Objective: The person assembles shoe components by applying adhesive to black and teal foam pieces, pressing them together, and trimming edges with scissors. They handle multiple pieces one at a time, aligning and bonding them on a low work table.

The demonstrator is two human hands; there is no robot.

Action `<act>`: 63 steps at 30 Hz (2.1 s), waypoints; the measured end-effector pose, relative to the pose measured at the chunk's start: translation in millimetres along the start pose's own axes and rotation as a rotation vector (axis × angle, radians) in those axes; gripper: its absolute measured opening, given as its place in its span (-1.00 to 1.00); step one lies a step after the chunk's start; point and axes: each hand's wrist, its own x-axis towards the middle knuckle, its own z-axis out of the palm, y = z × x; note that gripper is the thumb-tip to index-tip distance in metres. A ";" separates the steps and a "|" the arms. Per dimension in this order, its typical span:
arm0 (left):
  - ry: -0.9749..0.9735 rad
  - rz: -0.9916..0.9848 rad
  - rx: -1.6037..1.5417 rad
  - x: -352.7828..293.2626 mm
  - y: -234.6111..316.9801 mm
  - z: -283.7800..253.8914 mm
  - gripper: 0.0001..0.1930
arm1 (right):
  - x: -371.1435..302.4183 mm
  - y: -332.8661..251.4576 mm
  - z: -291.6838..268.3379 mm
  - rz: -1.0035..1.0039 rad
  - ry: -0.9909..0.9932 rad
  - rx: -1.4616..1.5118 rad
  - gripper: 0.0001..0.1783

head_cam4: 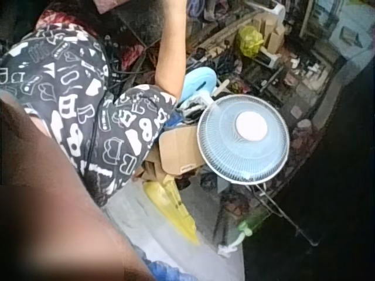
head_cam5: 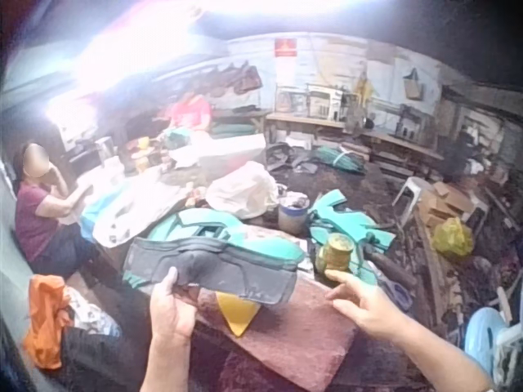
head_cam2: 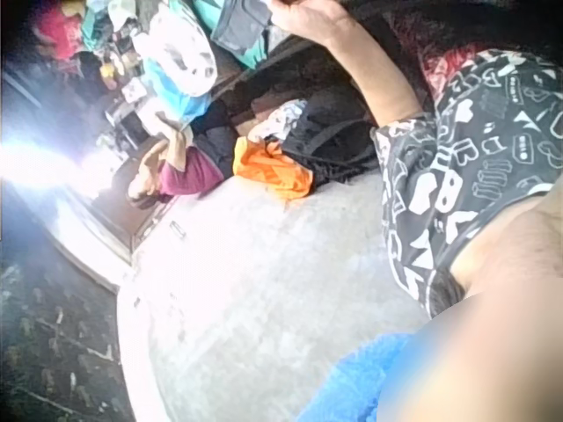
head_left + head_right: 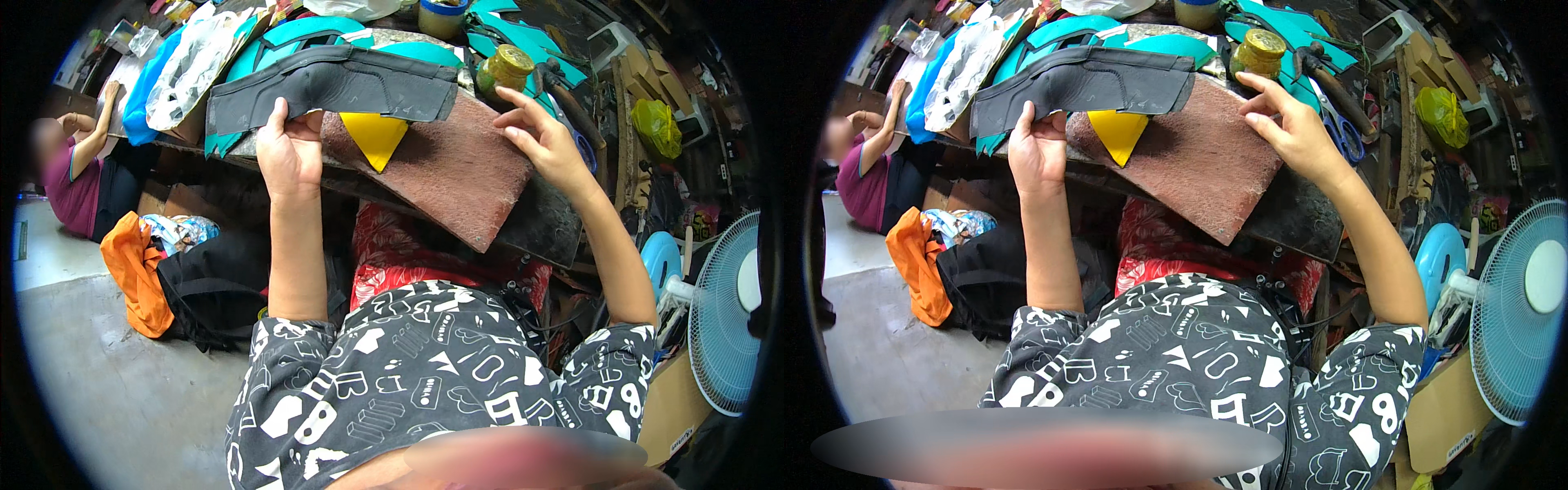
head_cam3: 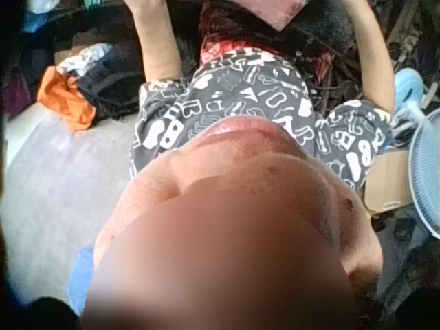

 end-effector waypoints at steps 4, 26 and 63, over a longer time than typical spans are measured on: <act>0.002 0.023 0.014 -0.5 -2.9 -2.0 -0.78 | -10.2 -3.0 3.3 -0.096 -0.034 -0.075 -0.42; -0.012 0.207 0.008 -4.5 5.6 26.8 -0.86 | -11.2 -2.0 3.0 0.002 0.066 0.066 -0.37; -1.097 0.899 1.959 47.0 -202.3 143.5 -0.76 | 70.9 83.5 -9.2 -0.065 0.452 -0.226 0.37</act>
